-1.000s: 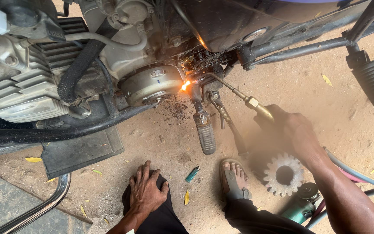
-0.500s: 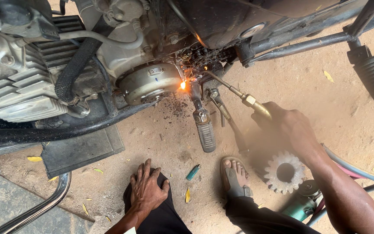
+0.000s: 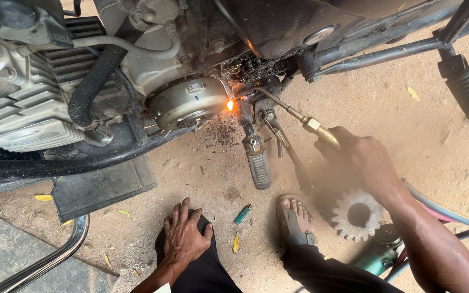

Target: The person crouches beside a motorcycle and uses a gas blowtorch to heat and burn material on the engine's chain and sprocket area, producing sparks and smoke. They reposition the torch repeatedly, adjust the flame, then stand up and walk away across the dirt yard.

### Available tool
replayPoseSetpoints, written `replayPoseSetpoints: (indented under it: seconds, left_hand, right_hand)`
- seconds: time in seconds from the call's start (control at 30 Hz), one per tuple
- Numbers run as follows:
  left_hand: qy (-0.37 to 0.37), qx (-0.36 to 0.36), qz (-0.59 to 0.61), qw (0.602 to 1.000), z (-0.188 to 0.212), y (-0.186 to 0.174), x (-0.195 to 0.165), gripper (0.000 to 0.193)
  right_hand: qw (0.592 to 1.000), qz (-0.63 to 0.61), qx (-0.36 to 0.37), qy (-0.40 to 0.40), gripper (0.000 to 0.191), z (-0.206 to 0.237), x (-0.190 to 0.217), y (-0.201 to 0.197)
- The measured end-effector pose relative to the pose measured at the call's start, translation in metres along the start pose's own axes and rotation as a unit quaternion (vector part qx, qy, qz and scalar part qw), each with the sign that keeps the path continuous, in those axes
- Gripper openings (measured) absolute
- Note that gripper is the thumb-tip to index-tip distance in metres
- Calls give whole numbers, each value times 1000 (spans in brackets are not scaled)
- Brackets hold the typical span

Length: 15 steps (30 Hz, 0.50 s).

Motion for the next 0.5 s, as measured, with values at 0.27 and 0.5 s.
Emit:
replayPoseSetpoints:
  seconds: [0.27, 0.5]
  left_hand:
    - [4, -3, 0, 1000, -3, 2, 1, 66]
    - [3, -4, -4, 1000, -1, 0, 1, 66]
  right_hand:
    - [992, -34, 59, 110, 35, 3, -10, 11]
    - [994, -10, 69, 88, 32, 1, -5, 8]
Point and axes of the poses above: each hand's wrist, its own z-axis away from the middle knuckle, its own y-axis out of the palm, x = y × z, the point moved 6 cm from there along -z, towards the middle knuckle, and after that the axes turned 15 degrees about -y, right-handed, at the moved point
